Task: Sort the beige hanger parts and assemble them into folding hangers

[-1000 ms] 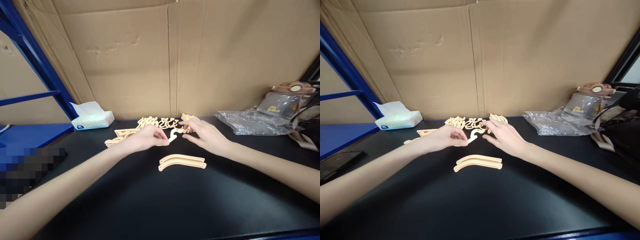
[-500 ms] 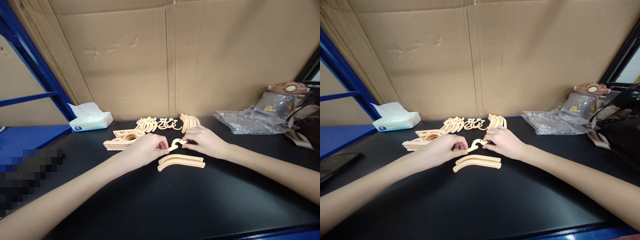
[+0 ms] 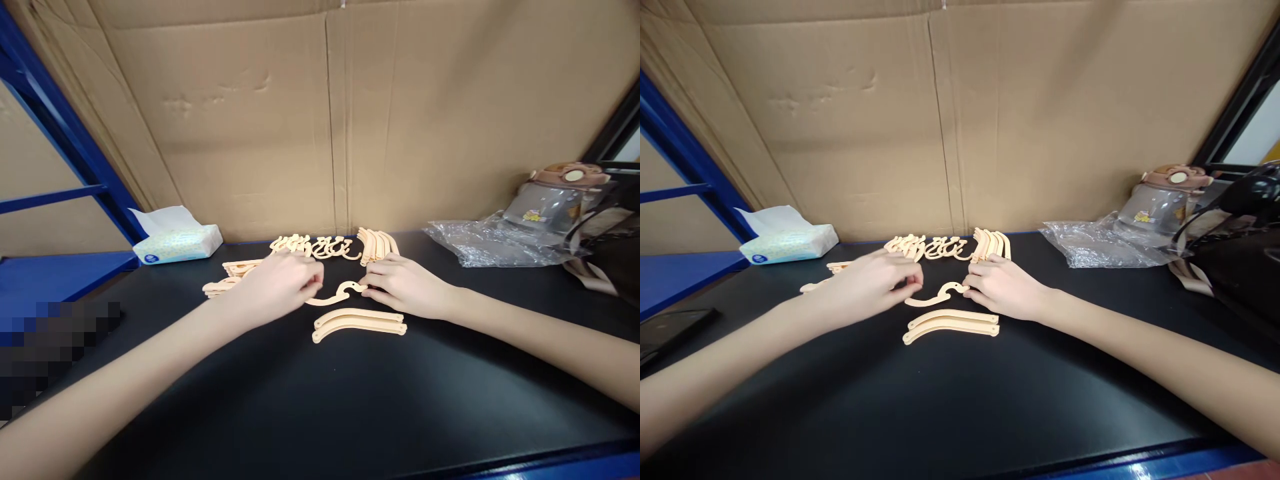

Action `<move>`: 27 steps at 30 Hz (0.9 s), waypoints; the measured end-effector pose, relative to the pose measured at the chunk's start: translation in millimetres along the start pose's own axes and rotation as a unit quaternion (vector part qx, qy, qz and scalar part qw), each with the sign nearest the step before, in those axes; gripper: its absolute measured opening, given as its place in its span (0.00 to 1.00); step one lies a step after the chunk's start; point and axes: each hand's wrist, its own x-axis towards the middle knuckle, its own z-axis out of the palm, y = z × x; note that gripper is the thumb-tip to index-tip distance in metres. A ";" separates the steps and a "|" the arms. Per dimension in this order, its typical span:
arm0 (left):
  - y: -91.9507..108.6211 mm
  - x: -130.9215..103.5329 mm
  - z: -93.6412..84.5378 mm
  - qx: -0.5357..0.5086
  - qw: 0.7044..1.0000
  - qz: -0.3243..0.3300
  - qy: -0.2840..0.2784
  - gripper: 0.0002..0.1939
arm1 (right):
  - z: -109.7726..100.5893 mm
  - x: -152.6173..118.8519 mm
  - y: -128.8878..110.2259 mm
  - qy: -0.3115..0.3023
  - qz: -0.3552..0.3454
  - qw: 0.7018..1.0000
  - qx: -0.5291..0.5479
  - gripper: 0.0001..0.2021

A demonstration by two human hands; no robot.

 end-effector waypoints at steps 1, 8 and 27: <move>-6.1 0.7 -3.2 0.009 1.000 -0.022 0.013 0.09 | -0.3 -0.1 -0.3 0.000 -0.001 1.000 -0.001 0.14; -75.5 -1.6 -13.3 -0.011 0.962 -0.268 0.054 0.15 | -2.5 -0.5 -1.3 0.000 0.001 1.000 0.005 0.14; -120.5 37.4 4.3 -0.201 0.923 -0.270 -0.188 0.17 | -0.5 -0.2 -3.2 0.007 0.019 1.000 0.019 0.15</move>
